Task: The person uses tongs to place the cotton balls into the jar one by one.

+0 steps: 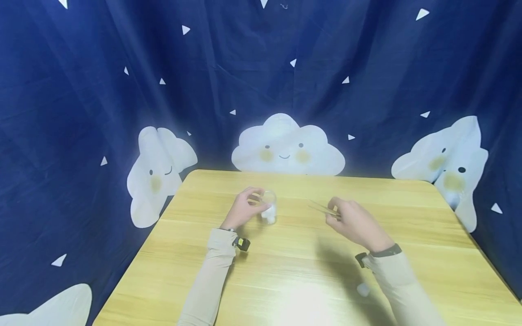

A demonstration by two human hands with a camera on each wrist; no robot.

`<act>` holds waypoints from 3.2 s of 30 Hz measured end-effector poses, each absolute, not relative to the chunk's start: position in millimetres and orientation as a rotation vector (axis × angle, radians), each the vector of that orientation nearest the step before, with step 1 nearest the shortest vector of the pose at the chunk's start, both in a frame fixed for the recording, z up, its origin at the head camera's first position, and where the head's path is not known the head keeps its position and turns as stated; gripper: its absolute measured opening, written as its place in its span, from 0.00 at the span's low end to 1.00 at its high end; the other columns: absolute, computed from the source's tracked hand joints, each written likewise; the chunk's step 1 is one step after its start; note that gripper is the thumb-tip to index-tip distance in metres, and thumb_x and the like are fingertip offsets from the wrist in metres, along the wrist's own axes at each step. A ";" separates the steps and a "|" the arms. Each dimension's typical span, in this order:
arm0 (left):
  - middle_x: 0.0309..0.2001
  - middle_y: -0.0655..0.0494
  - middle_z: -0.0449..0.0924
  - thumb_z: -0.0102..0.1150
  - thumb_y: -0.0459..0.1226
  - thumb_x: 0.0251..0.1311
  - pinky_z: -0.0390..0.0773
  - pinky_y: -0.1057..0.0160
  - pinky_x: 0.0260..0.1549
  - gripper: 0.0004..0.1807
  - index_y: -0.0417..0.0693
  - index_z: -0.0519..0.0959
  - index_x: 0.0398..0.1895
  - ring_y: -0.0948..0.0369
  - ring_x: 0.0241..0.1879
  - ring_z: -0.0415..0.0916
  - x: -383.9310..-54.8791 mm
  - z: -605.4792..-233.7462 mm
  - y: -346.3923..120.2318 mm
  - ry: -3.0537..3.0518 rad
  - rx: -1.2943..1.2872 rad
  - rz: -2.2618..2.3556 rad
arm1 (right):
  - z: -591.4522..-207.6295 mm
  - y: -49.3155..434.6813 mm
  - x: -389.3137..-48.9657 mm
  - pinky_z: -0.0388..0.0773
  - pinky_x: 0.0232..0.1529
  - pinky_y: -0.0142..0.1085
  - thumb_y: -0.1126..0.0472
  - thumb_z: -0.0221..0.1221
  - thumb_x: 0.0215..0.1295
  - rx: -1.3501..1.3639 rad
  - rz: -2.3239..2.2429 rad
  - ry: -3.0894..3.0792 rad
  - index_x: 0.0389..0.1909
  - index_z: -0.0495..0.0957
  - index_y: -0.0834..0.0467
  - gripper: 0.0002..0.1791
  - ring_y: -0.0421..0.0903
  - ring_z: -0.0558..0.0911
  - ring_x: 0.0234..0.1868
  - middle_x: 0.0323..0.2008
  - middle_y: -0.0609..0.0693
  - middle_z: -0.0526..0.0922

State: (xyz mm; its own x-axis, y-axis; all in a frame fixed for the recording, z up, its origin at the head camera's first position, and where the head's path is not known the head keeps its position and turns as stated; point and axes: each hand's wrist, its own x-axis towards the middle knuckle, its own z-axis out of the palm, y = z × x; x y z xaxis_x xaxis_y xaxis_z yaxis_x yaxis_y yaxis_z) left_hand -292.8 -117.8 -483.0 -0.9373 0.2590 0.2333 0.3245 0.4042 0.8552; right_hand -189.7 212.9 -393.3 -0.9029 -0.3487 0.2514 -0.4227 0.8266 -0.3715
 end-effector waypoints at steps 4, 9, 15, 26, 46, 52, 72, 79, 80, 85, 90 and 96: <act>0.59 0.58 0.81 0.76 0.51 0.57 0.85 0.56 0.50 0.31 0.54 0.80 0.62 0.55 0.51 0.83 -293.6 -483.6 -117.5 -2.589 -0.526 -1.582 | -397.7 220.3 -179.5 0.57 0.17 0.27 0.62 0.62 0.66 0.594 0.607 -2.815 0.41 0.80 0.57 0.05 0.30 0.59 0.15 0.15 0.37 0.63; 0.59 0.57 0.81 0.76 0.50 0.56 0.85 0.55 0.50 0.31 0.54 0.80 0.62 0.54 0.51 0.83 -292.7 -483.0 -116.7 -2.590 -0.526 -1.585 | -404.7 230.1 -167.7 0.57 0.17 0.27 0.61 0.63 0.67 0.562 0.594 -2.819 0.41 0.80 0.56 0.05 0.29 0.58 0.15 0.15 0.36 0.63; 0.58 0.58 0.81 0.76 0.50 0.56 0.85 0.56 0.50 0.30 0.55 0.80 0.62 0.55 0.51 0.83 -292.0 -483.6 -116.4 -2.592 -0.520 -1.584 | -415.0 241.7 -155.6 0.56 0.18 0.27 0.61 0.63 0.67 0.531 0.562 -2.808 0.42 0.81 0.57 0.06 0.28 0.57 0.16 0.15 0.36 0.63; 0.58 0.58 0.81 0.76 0.51 0.56 0.84 0.55 0.50 0.31 0.56 0.79 0.62 0.55 0.52 0.82 -290.3 -482.4 -115.8 -2.588 -0.494 -1.590 | -430.4 263.8 -129.3 0.54 0.19 0.25 0.60 0.64 0.67 0.444 0.535 -2.846 0.43 0.80 0.54 0.06 0.28 0.55 0.16 0.15 0.35 0.60; 0.58 0.56 0.82 0.76 0.50 0.56 0.85 0.56 0.49 0.30 0.55 0.80 0.61 0.54 0.50 0.83 -290.0 -483.1 -115.8 -2.574 -0.526 -1.580 | -471.7 291.0 -84.8 0.53 0.19 0.26 0.61 0.69 0.61 0.318 0.555 -2.834 0.39 0.79 0.49 0.09 0.27 0.55 0.18 0.17 0.32 0.60; 0.57 0.57 0.82 0.76 0.50 0.57 0.86 0.56 0.49 0.30 0.54 0.80 0.61 0.53 0.52 0.83 -288.7 -481.6 -115.2 -2.575 -0.515 -1.606 | -480.7 297.5 -73.6 0.54 0.20 0.26 0.64 0.70 0.57 0.328 0.577 -2.824 0.37 0.79 0.50 0.11 0.26 0.56 0.18 0.17 0.31 0.59; 0.57 0.57 0.82 0.76 0.49 0.56 0.86 0.56 0.48 0.29 0.54 0.81 0.61 0.53 0.51 0.83 -289.5 -482.0 -114.1 -2.559 -0.528 -1.611 | -508.8 317.4 -48.0 0.55 0.20 0.26 0.67 0.70 0.57 0.438 0.666 -2.863 0.37 0.78 0.53 0.12 0.25 0.57 0.18 0.16 0.29 0.60; 0.57 0.57 0.82 0.77 0.50 0.55 0.85 0.54 0.49 0.29 0.55 0.81 0.60 0.53 0.50 0.83 -291.4 -483.4 -115.1 -2.545 -0.519 -1.618 | -514.8 319.0 -44.7 0.55 0.19 0.24 0.67 0.70 0.58 0.489 0.719 -2.870 0.36 0.76 0.53 0.12 0.24 0.58 0.18 0.16 0.28 0.61; 0.57 0.57 0.82 0.77 0.50 0.55 0.85 0.54 0.49 0.29 0.55 0.81 0.60 0.53 0.49 0.83 -291.8 -483.7 -115.2 -2.542 -0.521 -1.618 | -514.9 319.1 -44.3 0.55 0.19 0.24 0.66 0.69 0.59 0.494 0.732 -2.880 0.36 0.76 0.54 0.11 0.24 0.58 0.18 0.16 0.28 0.61; 0.57 0.57 0.82 0.77 0.50 0.55 0.86 0.53 0.50 0.29 0.54 0.81 0.60 0.54 0.49 0.83 -293.0 -484.5 -115.7 -2.537 -0.537 -1.609 | -514.9 316.4 -42.8 0.55 0.18 0.22 0.67 0.68 0.60 0.495 0.768 -2.916 0.35 0.76 0.53 0.10 0.24 0.58 0.17 0.16 0.28 0.61; 0.58 0.57 0.82 0.77 0.50 0.55 0.85 0.55 0.49 0.30 0.54 0.81 0.60 0.54 0.49 0.83 -293.3 -484.3 -116.2 -2.549 -0.531 -1.601 | -515.1 316.9 -41.9 0.57 0.17 0.22 0.67 0.67 0.62 0.498 0.792 -2.957 0.36 0.76 0.52 0.10 0.24 0.59 0.17 0.16 0.28 0.62; 0.58 0.58 0.82 0.76 0.50 0.56 0.86 0.55 0.49 0.29 0.55 0.81 0.61 0.54 0.49 0.83 -291.7 -483.2 -116.7 -2.561 -0.525 -1.581 | -517.5 319.2 -42.7 0.56 0.17 0.21 0.67 0.67 0.63 0.564 0.784 -2.921 0.35 0.75 0.49 0.11 0.23 0.58 0.17 0.16 0.26 0.61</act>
State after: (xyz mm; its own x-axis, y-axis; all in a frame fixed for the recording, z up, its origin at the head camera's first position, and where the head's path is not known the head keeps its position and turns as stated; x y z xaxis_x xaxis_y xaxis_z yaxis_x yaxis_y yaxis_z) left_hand -291.7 -116.7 -483.2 -0.9373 0.2431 0.2496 0.3321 0.4065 0.8511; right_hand -42.7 319.2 -517.5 -0.9307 -0.3310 0.1554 -0.3643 0.8030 -0.4717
